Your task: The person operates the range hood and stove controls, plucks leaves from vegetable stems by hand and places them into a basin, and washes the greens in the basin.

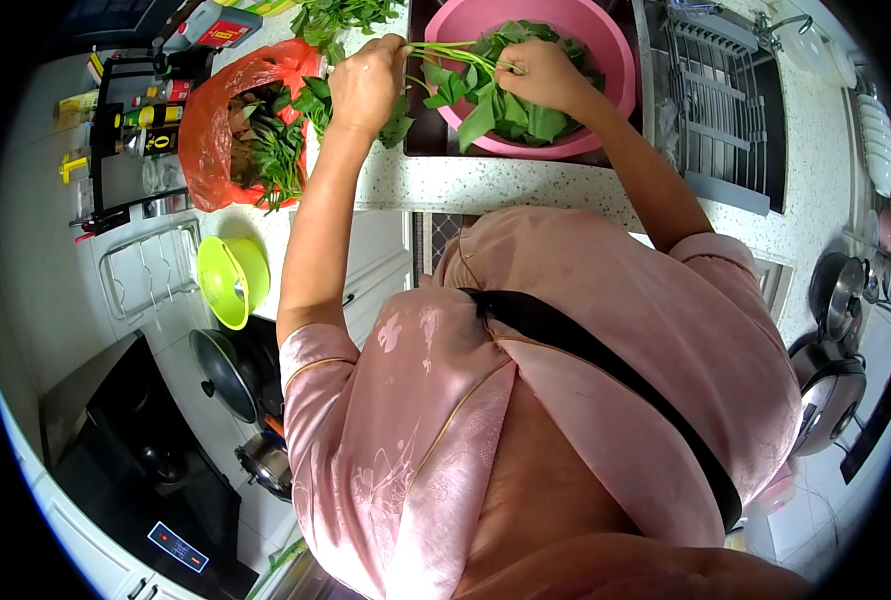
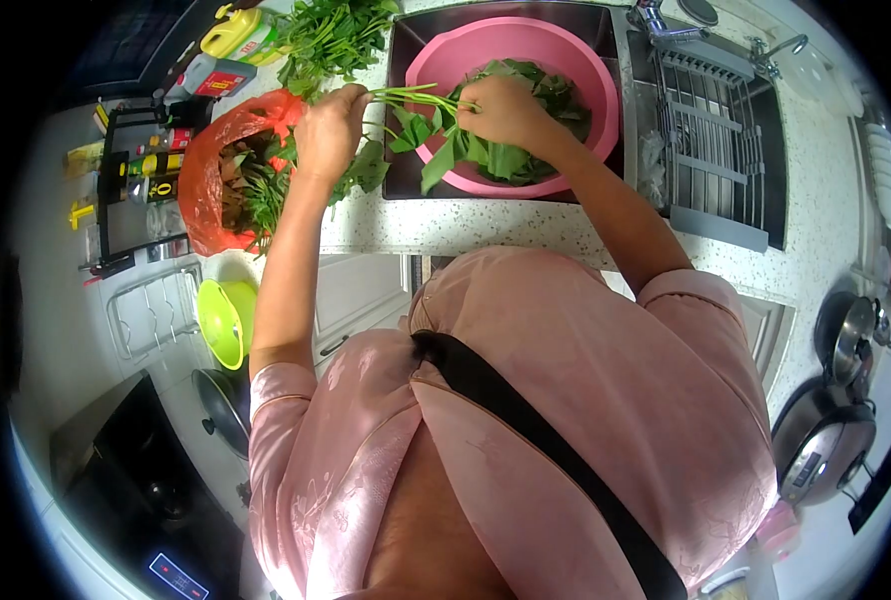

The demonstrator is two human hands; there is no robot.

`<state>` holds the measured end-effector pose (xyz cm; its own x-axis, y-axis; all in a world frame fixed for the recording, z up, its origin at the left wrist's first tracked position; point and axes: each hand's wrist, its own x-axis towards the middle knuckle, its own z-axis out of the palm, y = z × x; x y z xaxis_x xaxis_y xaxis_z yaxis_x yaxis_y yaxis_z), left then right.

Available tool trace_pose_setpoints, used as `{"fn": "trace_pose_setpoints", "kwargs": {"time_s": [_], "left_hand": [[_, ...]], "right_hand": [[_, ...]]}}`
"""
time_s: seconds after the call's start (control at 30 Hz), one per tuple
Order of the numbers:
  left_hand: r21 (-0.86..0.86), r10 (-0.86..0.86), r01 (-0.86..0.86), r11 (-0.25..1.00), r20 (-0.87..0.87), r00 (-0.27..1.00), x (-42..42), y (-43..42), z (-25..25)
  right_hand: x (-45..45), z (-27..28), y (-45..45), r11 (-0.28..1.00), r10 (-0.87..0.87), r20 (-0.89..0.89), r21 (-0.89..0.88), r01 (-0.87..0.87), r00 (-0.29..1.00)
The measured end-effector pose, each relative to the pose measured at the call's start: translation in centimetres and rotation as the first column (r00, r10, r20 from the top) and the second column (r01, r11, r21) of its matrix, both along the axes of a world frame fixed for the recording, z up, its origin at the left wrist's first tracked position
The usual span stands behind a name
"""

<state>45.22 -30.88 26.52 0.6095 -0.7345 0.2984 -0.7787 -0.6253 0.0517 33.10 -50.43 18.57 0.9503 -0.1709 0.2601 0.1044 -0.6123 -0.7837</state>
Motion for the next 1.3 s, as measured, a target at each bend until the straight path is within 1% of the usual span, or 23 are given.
{"fn": "trace_pose_setpoints", "kwargs": {"time_s": [0.13,0.2,0.23,0.27,0.3,0.33,0.4,0.43,0.47,0.53,0.57,0.6,0.67,0.7,0.73,0.8,0.87,0.93,1.03,1.17,1.23,1.27,1.3], "left_hand": [[0.021,-0.004,0.004,1.0,-0.035,0.999,-0.5,0.4,-0.3],[0.039,-0.001,0.003,0.999,-0.049,0.999,-0.4,0.8,-0.7],[0.017,-0.02,0.02,1.0,-0.017,1.0,-0.1,1.2,-1.1],[-0.005,-0.036,0.036,0.999,0.016,0.999,0.1,1.6,-1.4],[-0.006,-0.03,0.03,1.0,0.017,0.999,0.1,1.8,-1.4],[-0.017,-0.037,0.037,0.999,0.021,0.999,0.1,2.1,-1.4],[-0.026,-0.044,0.045,0.999,0.021,0.999,-0.1,2.4,-1.3],[-0.014,-0.023,0.023,1.0,-0.01,1.0,-0.3,2.2,-1.2],[-0.004,-0.005,0.005,1.0,-0.039,0.999,-0.4,2.0,-1.0],[-0.039,-0.027,0.027,0.999,-0.015,1.0,-0.8,1.6,-0.8],[-0.07,-0.042,0.043,0.997,0.007,0.999,-0.9,1.5,-0.7],[-0.07,-0.041,0.042,0.997,0.009,0.999,-0.9,1.4,-0.7],[-0.181,-0.114,0.127,0.975,0.081,0.99,-1.0,1.4,-0.8],[-0.179,-0.111,0.124,0.976,0.079,0.991,-0.9,1.5,-0.9],[-0.197,-0.106,0.122,0.973,0.09,0.99,-0.8,1.6,-1.0],[-0.217,-0.102,0.122,0.969,0.1,0.99,-0.8,1.7,-1.2],[-0.224,-0.087,0.109,0.968,0.109,0.99,-0.9,1.8,-1.2],[-0.22,-0.078,0.102,0.97,0.117,0.99,-0.9,2.0,-1.2],[-0.215,-0.068,0.092,0.972,0.115,0.991,-1.0,2.2,-1.2],[-0.217,-0.05,0.068,0.974,0.09,0.995,-0.9,2.3,-1.5],[-0.227,-0.034,0.046,0.973,0.059,0.998,-0.6,2.5,-1.7],[-0.237,-0.017,0.023,0.971,0.027,0.999,-0.6,2.5,-1.9],[-0.236,-0.017,0.023,0.971,0.026,1.0,-0.5,2.6,-2.0]], "right_hand": [[0.4,-1.3,-0.6,0.991,0.017,0.004,-0.136,-0.016,1.0],[0.7,-2.0,-1.2,0.993,-0.048,0.188,-0.093,0.067,0.981],[0.6,-1.8,-2.0,0.993,-0.046,0.189,-0.094,0.065,0.981],[0.3,-1.4,-3.1,0.968,-0.103,0.019,0.231,0.096,0.995],[0.2,-1.2,-3.8,0.836,-0.097,-0.162,0.521,0.169,0.982],[0.3,-1.6,-4.3,0.837,-0.093,-0.162,0.522,0.165,0.982],[0.4,-1.4,-4.7,0.755,0.048,-0.071,0.656,0.011,0.996],[-0.1,-0.4,-3.9,0.653,0.113,-0.156,0.756,0.045,0.981],[0.0,-0.2,-3.4,0.654,0.109,-0.156,0.755,0.048,0.982],[0.3,-0.2,-2.6,0.546,0.364,-0.216,0.838,-0.019,0.906],[0.1,-0.1,-1.9,0.41,0.397,-0.153,0.912,-0.026,0.905],[-0.1,-0.1,-1.8,0.41,0.398,-0.151,0.911,-0.028,0.905],[-0.1,-0.1,-1.3,0.106,0.592,-0.045,0.994,-0.023,0.805],[-0.1,0.0,-0.6,0.117,0.553,-0.084,0.993,0.023,0.829],[0.1,-0.5,-0.3,0.114,0.555,-0.084,0.993,0.024,0.828],[0.4,-1.3,0.1,0.158,0.457,-0.068,0.987,-0.005,0.887],[0.5,-1.3,0.0,0.147,0.458,-0.088,0.989,0.022,0.885],[0.2,-0.8,0.1,0.202,0.45,-0.176,0.975,0.092,0.875],[-0.2,-0.4,0.5,0.246,0.387,-0.204,0.963,0.113,0.899],[-0.1,-0.6,0.3,0.288,0.402,-0.161,0.957,0.043,0.901],[-0.5,0.3,0.6,0.497,0.327,-0.262,0.865,0.071,0.908],[-0.4,-0.1,0.6,0.496,0.326,-0.263,0.865,0.072,0.908],[-0.1,-0.6,0.6,0.585,0.289,-0.243,0.81,0.03,0.926]]}}
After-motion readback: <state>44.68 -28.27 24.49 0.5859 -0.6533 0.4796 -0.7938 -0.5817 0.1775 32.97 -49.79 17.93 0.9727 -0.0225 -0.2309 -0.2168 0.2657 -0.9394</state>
